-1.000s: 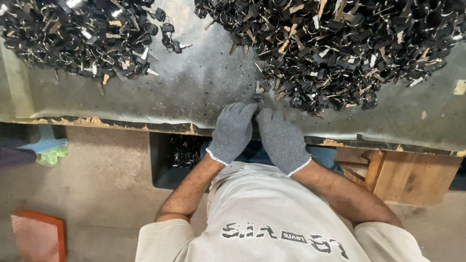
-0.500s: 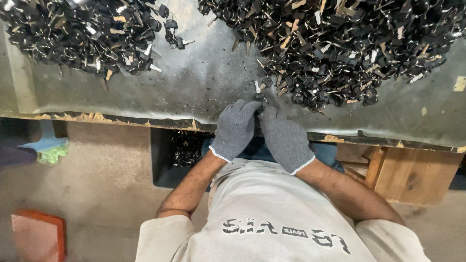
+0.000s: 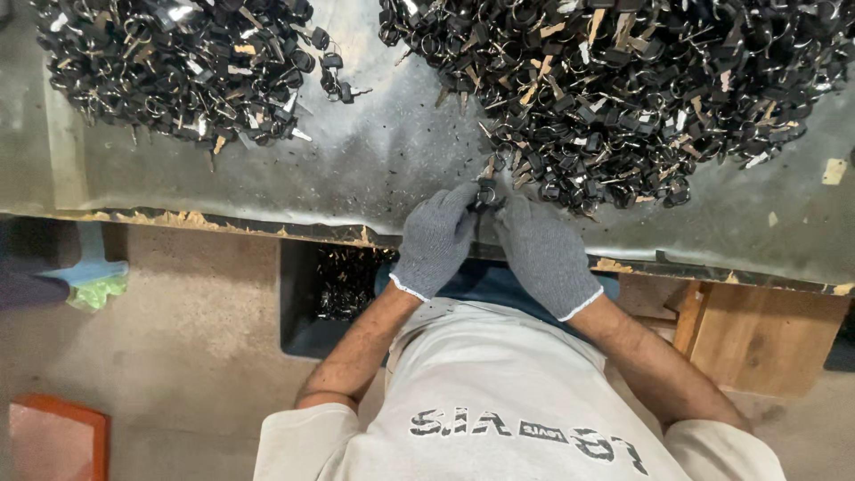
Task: The person works at a table covered with large piles of small black metal lock components. They gather and spread the piles with a gloved hand, pick up individual pieces, manipulate them with both hands, and drop pieces into a bin opening below the table edge.
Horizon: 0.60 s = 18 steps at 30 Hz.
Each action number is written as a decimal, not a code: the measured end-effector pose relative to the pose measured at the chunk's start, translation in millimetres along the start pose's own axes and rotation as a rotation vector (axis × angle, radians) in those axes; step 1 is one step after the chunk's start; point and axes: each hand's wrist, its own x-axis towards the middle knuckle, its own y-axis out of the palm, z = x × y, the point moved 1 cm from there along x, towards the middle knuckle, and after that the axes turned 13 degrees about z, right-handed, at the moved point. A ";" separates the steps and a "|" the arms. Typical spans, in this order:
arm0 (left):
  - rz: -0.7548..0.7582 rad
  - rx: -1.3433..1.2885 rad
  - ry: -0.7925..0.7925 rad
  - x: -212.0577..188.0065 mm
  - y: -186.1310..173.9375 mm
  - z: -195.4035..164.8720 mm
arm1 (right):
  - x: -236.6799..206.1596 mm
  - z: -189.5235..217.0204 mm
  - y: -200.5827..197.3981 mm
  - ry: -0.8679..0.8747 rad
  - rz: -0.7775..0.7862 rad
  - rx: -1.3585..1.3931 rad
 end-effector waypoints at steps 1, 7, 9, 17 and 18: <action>-0.013 0.043 0.048 0.2 1.0 0.8 | -2.9 0.3 3.8 -0.052 -0.113 -0.053; -0.003 0.089 0.129 3.4 18.4 8.9 | 7.3 -2.9 35.9 0.084 0.186 -0.193; 0.024 0.083 0.116 4.2 20.2 9.3 | 12.8 -6.8 36.0 0.105 0.315 0.033; -0.049 0.015 0.010 -1.0 4.6 3.2 | 20.6 -32.2 11.7 0.060 0.271 0.377; -0.041 0.111 0.029 -1.9 4.2 2.7 | 17.7 -26.0 14.4 0.001 0.171 0.353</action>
